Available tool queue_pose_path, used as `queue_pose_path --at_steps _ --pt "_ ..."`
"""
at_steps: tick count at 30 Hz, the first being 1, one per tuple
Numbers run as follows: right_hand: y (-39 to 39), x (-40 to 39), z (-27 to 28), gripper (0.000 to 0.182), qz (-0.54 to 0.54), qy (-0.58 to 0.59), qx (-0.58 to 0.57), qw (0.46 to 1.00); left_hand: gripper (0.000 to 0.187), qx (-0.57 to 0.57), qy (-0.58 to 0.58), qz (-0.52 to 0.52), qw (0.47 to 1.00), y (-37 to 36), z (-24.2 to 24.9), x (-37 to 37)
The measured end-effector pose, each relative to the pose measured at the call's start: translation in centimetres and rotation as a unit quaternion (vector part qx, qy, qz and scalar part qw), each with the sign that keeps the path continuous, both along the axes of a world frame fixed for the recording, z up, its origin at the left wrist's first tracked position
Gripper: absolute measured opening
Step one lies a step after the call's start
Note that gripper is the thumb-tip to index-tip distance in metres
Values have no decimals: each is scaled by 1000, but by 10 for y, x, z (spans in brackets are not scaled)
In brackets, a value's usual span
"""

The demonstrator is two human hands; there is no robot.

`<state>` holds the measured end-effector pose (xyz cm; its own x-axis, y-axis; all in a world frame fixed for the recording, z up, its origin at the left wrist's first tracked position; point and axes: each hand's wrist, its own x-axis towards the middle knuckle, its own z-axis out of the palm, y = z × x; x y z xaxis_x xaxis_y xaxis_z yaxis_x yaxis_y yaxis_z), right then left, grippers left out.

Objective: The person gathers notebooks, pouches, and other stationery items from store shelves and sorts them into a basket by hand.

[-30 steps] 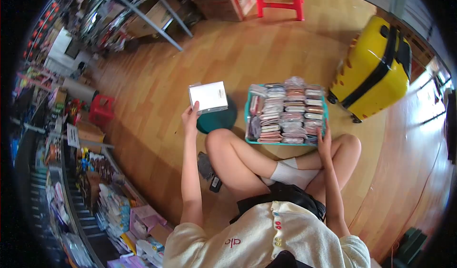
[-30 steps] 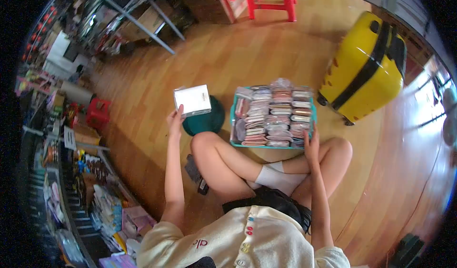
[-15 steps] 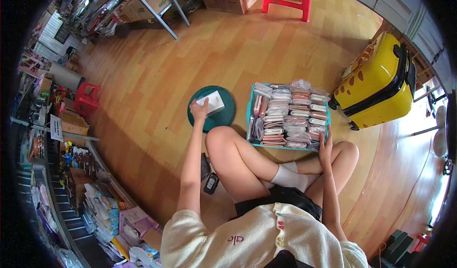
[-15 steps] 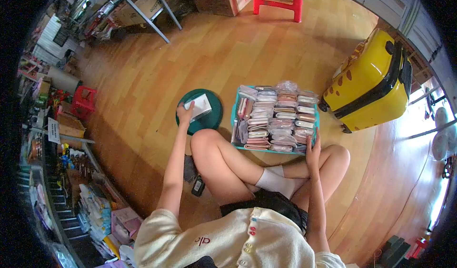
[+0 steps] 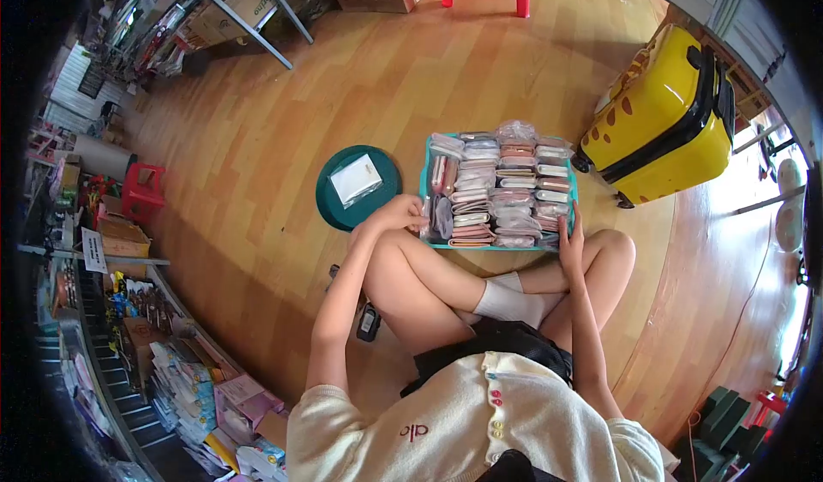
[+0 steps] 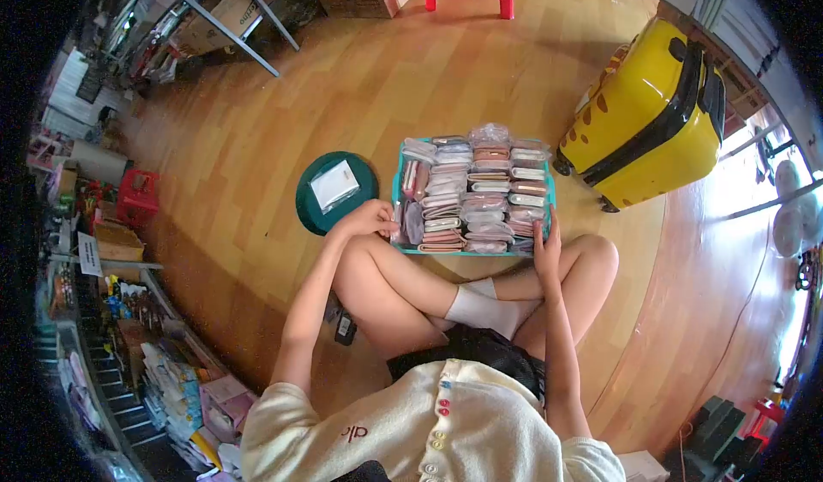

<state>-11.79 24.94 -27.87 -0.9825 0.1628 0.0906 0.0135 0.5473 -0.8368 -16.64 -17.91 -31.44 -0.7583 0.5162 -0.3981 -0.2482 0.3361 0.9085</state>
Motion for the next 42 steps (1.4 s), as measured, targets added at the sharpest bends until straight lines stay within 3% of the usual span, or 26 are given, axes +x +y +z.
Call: queue_pose_path --at_steps 3,4,7,8,10,11,12,14,15,16,17,18,19,20,21,23,24,25,28,29,33,35,38,39,40,42 --pt "-3 0 5 52 -12 -18 -7 1000 20 44 -14 42 998 -17 28 0" --pt "-2 1 3 52 -19 -18 -10 1000 15 124 -24 151 980 -34 53 0" --pt "0 -8 -1 52 -5 -1 0 1000 19 33 3 258 966 -79 91 -6" --pt "0 -8 -1 52 -9 -9 -8 1000 19 30 3 262 965 -95 88 -4" --pt "-2 -9 -1 52 -7 -18 -20 1000 22 218 -59 339 913 -128 62 0" --pt "-3 -9 0 52 -8 -11 -16 1000 26 243 -65 380 890 -140 41 2" --pt "-3 -8 0 51 -11 -4 -13 1000 26 240 -63 383 890 -153 13 5" --pt "-3 -9 -4 51 -8 2 -9 1000 29 223 -87 484 842 -171 -30 8" --pt "-4 -9 -2 51 -11 -8 -12 1000 32 138 -79 540 826 -159 -30 12" --pt "-3 -7 0 51 -14 -19 -14 1000 32 140 -80 541 826 -153 -39 14" --pt "-3 -8 1 51 -14 -17 -11 1000 33 -103 86 524 841 -145 -48 11" --pt "-3 -8 1 51 -14 -14 -8 1000 34 -336 247 460 784 -133 -55 6" --pt "-3 -8 0 51 -15 -11 -5 1000 34 -202 310 468 803 -98 -21 8" --pt "-3 -7 0 51 -17 -12 -3 1000 31 -184 277 431 839 -68 -1 9" --pt "-3 -8 -1 51 -15 -10 -9 1000 31 -150 241 407 868 -18 64 18" --pt "-4 -8 2 51 -9 -9 -9 1000 42 -151 168 326 918 33 61 30" --pt "-5 -7 3 51 -6 -9 -8 1000 53 -229 143 249 930 52 83 35" --pt "-5 -6 4 51 -4 -13 -9 1000 57 -277 273 255 885 67 59 42" --pt "-2 -6 -1 51 -3 -12 -4 1000 57 -265 187 184 928 76 23 35" --pt "0 -7 -5 51 -5 -9 0 1000 44 -252 178 205 929 77 17 36" --pt "-4 -6 0 51 -6 -11 -14 1000 30 -276 207 180 921 66 -3 27" --pt "-3 -7 -2 51 -2 18 -8 1000 17 -167 163 238 943 45 -11 22" --pt "-5 -6 6 51 -7 -8 -15 1000 15 -114 168 294 934 31 -2 25" --pt "-4 -6 6 51 -11 -9 -13 1000 24 -204 182 229 934 30 19 28" --pt "-4 -7 4 51 -14 -7 -9 1000 24 -202 181 226 936 37 20 30" --pt "-4 -7 3 51 -16 -8 -5 1000 49 -198 192 210 938 58 18 38"
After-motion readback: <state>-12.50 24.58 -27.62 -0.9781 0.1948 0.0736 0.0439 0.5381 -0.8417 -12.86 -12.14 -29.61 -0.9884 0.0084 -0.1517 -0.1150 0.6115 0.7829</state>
